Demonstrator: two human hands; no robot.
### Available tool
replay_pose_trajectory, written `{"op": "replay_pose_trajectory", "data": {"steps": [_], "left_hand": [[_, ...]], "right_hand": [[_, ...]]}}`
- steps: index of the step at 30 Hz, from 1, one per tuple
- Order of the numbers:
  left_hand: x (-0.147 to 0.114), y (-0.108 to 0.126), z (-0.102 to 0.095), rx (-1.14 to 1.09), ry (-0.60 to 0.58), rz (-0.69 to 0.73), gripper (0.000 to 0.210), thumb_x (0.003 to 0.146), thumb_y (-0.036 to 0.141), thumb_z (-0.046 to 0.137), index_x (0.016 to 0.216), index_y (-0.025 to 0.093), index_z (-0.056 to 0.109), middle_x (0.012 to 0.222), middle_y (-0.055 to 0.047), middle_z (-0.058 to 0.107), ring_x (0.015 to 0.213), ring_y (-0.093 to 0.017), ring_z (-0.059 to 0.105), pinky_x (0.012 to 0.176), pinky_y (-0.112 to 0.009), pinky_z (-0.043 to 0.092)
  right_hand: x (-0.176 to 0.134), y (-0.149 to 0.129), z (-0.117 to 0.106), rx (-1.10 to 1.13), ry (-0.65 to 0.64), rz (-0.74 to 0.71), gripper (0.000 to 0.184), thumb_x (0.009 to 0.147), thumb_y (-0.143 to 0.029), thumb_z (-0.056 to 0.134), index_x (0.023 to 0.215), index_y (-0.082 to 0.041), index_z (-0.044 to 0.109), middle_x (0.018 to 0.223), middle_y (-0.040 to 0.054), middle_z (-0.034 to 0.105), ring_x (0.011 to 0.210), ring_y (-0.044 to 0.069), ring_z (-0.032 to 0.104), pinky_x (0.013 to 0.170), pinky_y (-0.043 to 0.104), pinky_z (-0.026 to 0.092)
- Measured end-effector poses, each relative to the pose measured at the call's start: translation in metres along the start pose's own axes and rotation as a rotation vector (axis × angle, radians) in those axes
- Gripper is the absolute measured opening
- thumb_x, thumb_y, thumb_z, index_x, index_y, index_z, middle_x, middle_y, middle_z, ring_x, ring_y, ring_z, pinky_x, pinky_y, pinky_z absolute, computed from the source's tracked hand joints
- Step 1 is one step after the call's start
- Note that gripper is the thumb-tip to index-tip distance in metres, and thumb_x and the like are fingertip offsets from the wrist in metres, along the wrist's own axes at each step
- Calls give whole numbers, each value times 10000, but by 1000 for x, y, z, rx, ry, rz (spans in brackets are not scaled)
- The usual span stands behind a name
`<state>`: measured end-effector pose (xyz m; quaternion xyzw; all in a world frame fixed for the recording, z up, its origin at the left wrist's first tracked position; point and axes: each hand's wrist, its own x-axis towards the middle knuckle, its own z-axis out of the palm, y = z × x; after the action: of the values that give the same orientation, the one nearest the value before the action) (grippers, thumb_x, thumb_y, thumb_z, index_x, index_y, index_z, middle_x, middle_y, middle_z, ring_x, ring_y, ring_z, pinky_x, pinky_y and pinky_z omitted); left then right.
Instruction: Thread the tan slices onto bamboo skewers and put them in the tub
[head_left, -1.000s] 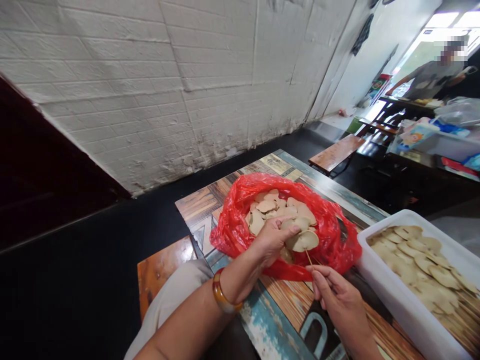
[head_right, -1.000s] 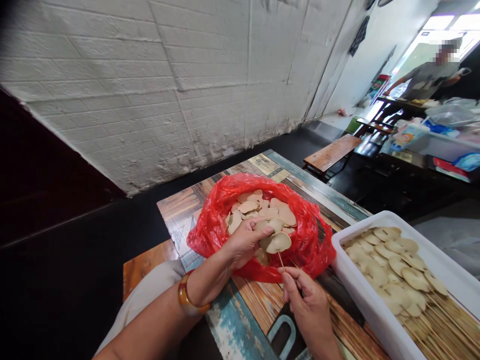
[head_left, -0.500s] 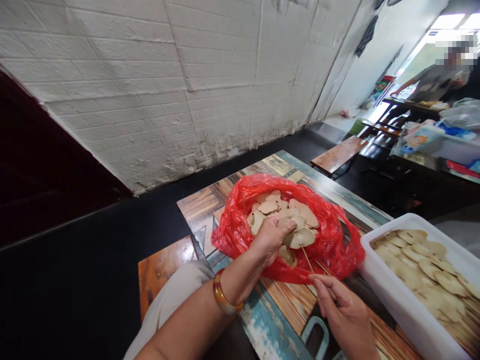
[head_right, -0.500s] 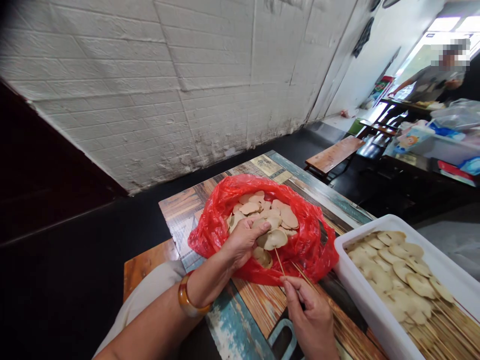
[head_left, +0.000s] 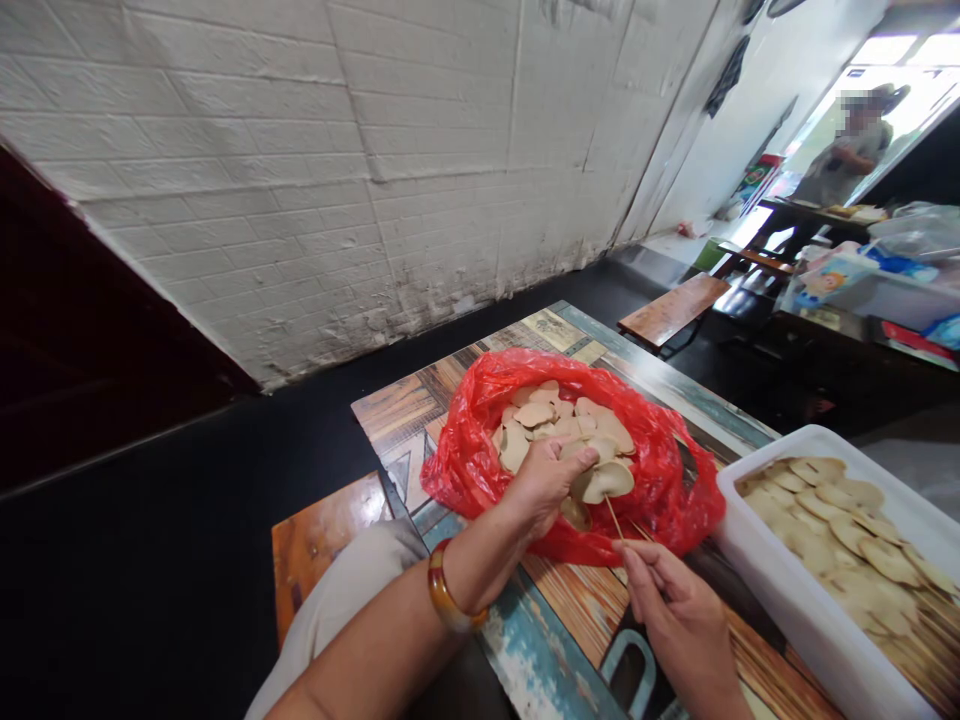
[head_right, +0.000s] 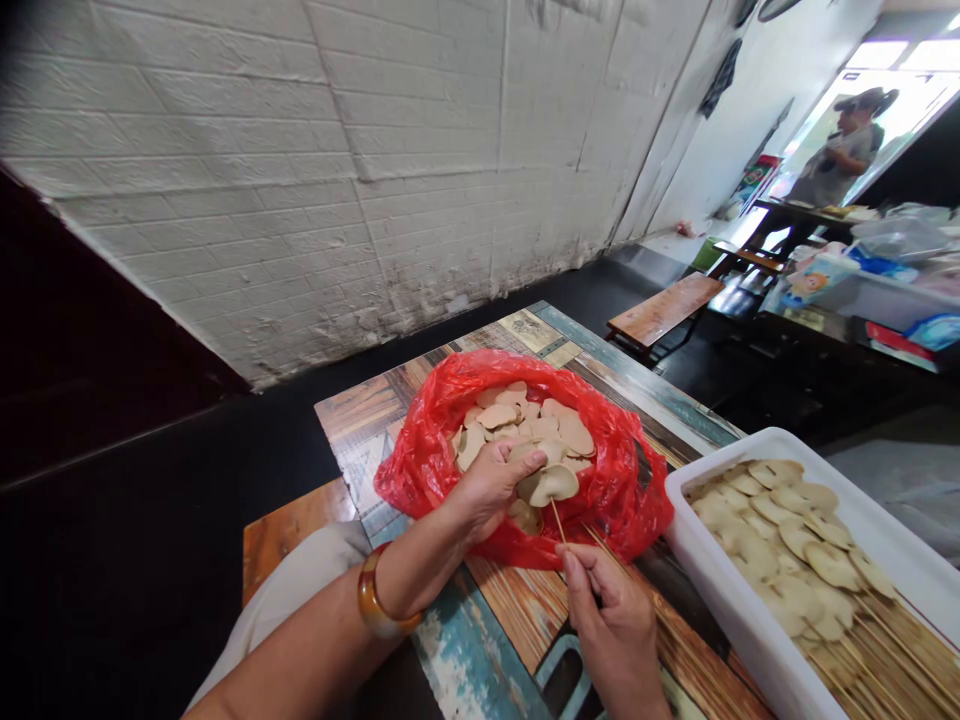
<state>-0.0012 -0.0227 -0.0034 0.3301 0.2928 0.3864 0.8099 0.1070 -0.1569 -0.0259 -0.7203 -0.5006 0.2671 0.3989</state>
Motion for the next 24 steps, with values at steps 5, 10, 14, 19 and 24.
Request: {"op": "replay_pose_trajectory", "data": {"steps": [5,10,14,19,24], "left_hand": [[-3,-2,2,8,-9,-38,452,550,393,731,862,76,652,663,-54,625,549,-121,541,533,-233,434],[-7,-5,4,53,-4,-58,364,594,368,702,825,92,649,651,-42,619,509,-103,518,495,-212,399],[-8,-9,5,65,-45,-73,357,598,368,697,820,92,648,704,-58,631,544,-113,535,517,-220,413],[-9,-10,6,77,-48,-89,345,596,384,692,791,103,645,704,-52,623,546,-110,534,507,-212,412],[-10,-10,7,81,-47,-96,361,575,392,702,792,109,642,716,-57,625,559,-121,541,523,-227,425]], "right_hand": [[2,-3,1,6,12,2,306,806,-426,475,847,-173,641,461,-49,454,416,124,472,424,217,386],[2,-3,2,80,-7,82,315,788,-449,491,867,-178,631,455,-57,440,408,126,455,412,221,381],[2,-3,1,111,-10,92,318,787,-454,496,880,-176,619,456,-62,435,413,126,455,424,225,386],[0,-3,0,111,16,72,304,793,-445,499,869,-177,622,459,-63,432,412,118,445,428,219,381],[2,-4,2,160,26,80,300,769,-450,525,842,-179,628,448,-63,432,402,117,442,408,218,373]]}}
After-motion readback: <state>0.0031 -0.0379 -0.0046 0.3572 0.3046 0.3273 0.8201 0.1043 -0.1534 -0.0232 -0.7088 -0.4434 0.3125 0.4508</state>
